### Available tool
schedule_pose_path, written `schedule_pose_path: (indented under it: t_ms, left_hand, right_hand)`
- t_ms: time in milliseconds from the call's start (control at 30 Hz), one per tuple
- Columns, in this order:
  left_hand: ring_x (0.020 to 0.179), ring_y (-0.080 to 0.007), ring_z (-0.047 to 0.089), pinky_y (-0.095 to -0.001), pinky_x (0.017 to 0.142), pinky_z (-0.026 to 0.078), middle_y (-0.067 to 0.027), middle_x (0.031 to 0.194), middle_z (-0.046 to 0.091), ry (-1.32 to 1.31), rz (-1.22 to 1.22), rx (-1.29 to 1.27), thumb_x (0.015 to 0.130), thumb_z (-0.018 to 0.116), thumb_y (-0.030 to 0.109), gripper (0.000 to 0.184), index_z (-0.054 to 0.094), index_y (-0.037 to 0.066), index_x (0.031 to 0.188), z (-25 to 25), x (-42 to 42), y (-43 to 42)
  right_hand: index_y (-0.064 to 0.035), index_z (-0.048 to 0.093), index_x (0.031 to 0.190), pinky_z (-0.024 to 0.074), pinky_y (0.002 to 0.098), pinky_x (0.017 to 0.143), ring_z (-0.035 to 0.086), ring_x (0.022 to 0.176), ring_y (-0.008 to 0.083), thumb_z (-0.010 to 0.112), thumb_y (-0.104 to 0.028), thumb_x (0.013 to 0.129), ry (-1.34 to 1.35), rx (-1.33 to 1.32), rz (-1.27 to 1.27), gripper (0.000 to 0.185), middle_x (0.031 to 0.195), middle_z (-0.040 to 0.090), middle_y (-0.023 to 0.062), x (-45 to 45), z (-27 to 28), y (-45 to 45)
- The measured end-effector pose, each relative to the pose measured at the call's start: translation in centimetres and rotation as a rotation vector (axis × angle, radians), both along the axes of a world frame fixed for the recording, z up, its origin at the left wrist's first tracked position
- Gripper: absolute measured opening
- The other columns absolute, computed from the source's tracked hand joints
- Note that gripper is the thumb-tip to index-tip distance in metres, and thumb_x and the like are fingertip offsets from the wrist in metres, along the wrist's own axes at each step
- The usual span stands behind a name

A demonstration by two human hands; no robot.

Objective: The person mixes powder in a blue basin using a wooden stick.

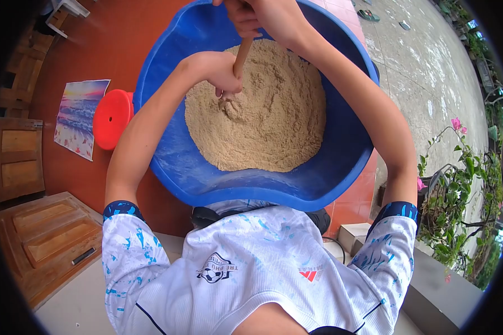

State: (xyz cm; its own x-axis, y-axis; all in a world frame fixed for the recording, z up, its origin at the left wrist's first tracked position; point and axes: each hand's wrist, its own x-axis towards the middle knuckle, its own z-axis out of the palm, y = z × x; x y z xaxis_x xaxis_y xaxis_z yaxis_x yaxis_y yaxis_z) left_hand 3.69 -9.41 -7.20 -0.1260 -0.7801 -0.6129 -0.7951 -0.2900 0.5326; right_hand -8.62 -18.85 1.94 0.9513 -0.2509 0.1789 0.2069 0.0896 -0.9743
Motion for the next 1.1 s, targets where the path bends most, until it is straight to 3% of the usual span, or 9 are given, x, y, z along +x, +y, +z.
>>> schedule_pose_path:
  t_ms: [167, 233, 300, 400, 633, 700, 933, 1033, 1100]
  left_hand:
    - [0.077, -0.0264, 0.072, -0.0405, 0.071, 0.055, -0.0118, 0.075, 0.072, -0.353, 0.039, -0.597, 0.083, 0.066, 0.026, 0.027, 0.069, 0.0, 0.078, -0.6, 2.1, -1.4]
    - [0.084, -0.0265, 0.071, -0.0417, 0.075, 0.054, -0.0136, 0.082, 0.073, -0.299, 0.068, -0.67, 0.084, 0.068, 0.029, 0.03, 0.069, -0.001, 0.085, -1.7, 1.5, -1.6]
    - [0.09, -0.0265, 0.07, -0.0414, 0.078, 0.053, -0.0158, 0.093, 0.073, 0.148, 0.314, -0.96, 0.086, 0.067, 0.03, 0.033, 0.07, -0.001, 0.096, -0.5, -1.8, -0.5]
    - [0.095, -0.026, 0.069, -0.04, 0.081, 0.054, -0.017, 0.1, 0.072, 0.077, 0.197, -0.871, 0.089, 0.064, 0.029, 0.035, 0.069, -0.001, 0.105, -0.6, -1.5, -0.5]
    - [0.077, -0.0265, 0.07, -0.0373, 0.074, 0.055, -0.0115, 0.086, 0.074, -0.036, 0.046, -0.705, 0.091, 0.059, 0.027, 0.029, 0.072, 0.001, 0.097, -0.4, -0.2, -0.9]
    - [0.079, -0.0262, 0.069, -0.0372, 0.074, 0.055, -0.0111, 0.087, 0.073, -0.056, 0.045, -0.691, 0.091, 0.059, 0.027, 0.029, 0.072, 0.002, 0.097, -0.6, 0.4, -1.2]
    - [0.09, -0.021, 0.068, -0.0365, 0.075, 0.053, -0.0093, 0.092, 0.07, -0.141, 0.122, -0.738, 0.091, 0.06, 0.025, 0.026, 0.068, 0.003, 0.1, 0.3, 0.0, 0.0]
    - [0.088, -0.0202, 0.067, -0.0368, 0.075, 0.053, -0.0108, 0.093, 0.07, -0.056, 0.163, -0.682, 0.093, 0.061, 0.025, 0.025, 0.067, 0.002, 0.102, 3.7, -1.3, 1.5]
    - [0.085, -0.0185, 0.067, -0.0357, 0.074, 0.052, -0.0103, 0.09, 0.071, 0.036, 0.092, -0.7, 0.095, 0.061, 0.026, 0.026, 0.068, 0.002, 0.102, 4.0, -1.0, 1.3]
  right_hand:
    - [-0.0003, 0.058, 0.079, 0.039, 0.0293, 0.049, 0.05, 0.052, 0.0127, 0.05, -0.021, 0.106, -0.198, -0.423, -0.098, 0.035, 0.059, 0.051, 0.0017, 0.8, 0.1, 1.1]
    - [0.0044, 0.056, 0.08, 0.0448, 0.0382, 0.054, 0.059, 0.057, 0.025, 0.052, -0.017, 0.103, -0.46, -0.681, -0.119, 0.032, 0.062, 0.057, 0.011, -0.1, 0.7, 2.3]
    - [0.0062, 0.054, 0.078, 0.0468, 0.0443, 0.059, 0.063, 0.063, 0.0344, 0.053, -0.011, 0.097, -0.229, -0.798, -0.07, 0.026, 0.068, 0.06, 0.0203, -1.1, 1.8, 2.6]
    - [0.0052, 0.051, 0.073, 0.0466, 0.0443, 0.059, 0.062, 0.061, 0.0343, 0.052, -0.007, 0.092, -0.353, -1.031, -0.036, 0.023, 0.067, 0.059, 0.0233, -1.7, 2.2, 2.4]
    - [0.006, 0.066, 0.076, 0.0503, 0.0428, 0.061, 0.066, 0.067, 0.0364, 0.059, -0.008, 0.083, 0.211, -0.817, -0.248, 0.017, 0.067, 0.058, 0.0257, -2.2, 3.8, 1.5]
    - [0.0048, 0.067, 0.075, 0.0533, 0.0419, 0.062, 0.068, 0.069, 0.0325, 0.06, -0.009, 0.083, -0.152, -1.854, -0.108, 0.017, 0.074, 0.062, 0.0224, -1.0, 1.9, -0.5]
    - [0.0027, 0.066, 0.089, 0.051, 0.0366, 0.056, 0.064, 0.06, 0.0234, 0.06, -0.01, 0.089, -0.514, -1.571, 0.013, 0.014, 0.069, 0.06, 0.0118, -0.2, -0.3, -0.4]
    - [-0.0012, 0.074, 0.095, 0.0469, 0.0329, 0.049, 0.057, 0.049, 0.0161, 0.061, -0.022, 0.09, -0.063, -1.372, 0.031, 0.025, 0.054, 0.054, 0.0078, -1.3, 1.0, 2.7]
    - [-0.0021, 0.074, 0.1, 0.0456, 0.0293, 0.047, 0.055, 0.049, 0.0127, 0.057, -0.025, 0.094, 0.399, -0.734, 0.09, 0.03, 0.058, 0.055, 0.0062, -2.6, 3.2, 4.4]
